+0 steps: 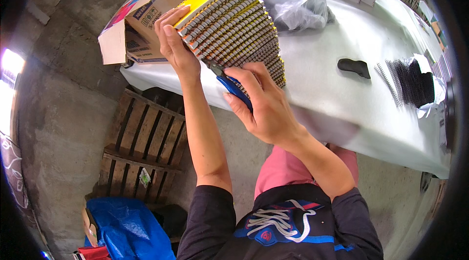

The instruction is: The person uses a pair of snips to trim excess wire from the spiral binding of a stack of yellow notebooks on a production table, then aligns the stack and repeats the process on the other end of the binding.

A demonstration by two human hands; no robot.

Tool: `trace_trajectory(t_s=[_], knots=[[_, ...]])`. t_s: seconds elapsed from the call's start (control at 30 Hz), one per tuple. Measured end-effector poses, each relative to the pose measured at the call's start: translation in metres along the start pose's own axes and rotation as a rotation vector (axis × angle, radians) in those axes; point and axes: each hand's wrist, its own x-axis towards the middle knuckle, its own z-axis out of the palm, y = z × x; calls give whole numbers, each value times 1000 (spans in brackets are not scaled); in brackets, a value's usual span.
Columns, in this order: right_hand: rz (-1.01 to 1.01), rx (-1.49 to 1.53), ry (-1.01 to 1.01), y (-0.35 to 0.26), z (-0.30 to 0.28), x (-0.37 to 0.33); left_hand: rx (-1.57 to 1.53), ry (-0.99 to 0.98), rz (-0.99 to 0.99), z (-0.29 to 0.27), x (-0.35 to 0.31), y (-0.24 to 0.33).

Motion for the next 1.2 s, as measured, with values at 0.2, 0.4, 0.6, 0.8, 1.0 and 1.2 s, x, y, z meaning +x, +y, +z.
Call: trace_trajectory(t_s=[0.2,0.4,0.6,0.8,1.0,1.2], knots=[[806,1050,-244,-18,-16,8,-57,21,-8,1,-2,-2],[14,-120,52,1,0,-12,-35,14,-9,0,0,0],[-85,-386,54,8,-4,-13,-68,12,-42,1,0,-1],[-120,-351,19,12,-3,-9,-87,-4,-34,-1,0,-3],[192,165,-86,9,-1,-8,-79,-7,-32,-2,0,-6],[254,277,-122,6,-12,-3,-18,-15,11,-3,1,-8]])
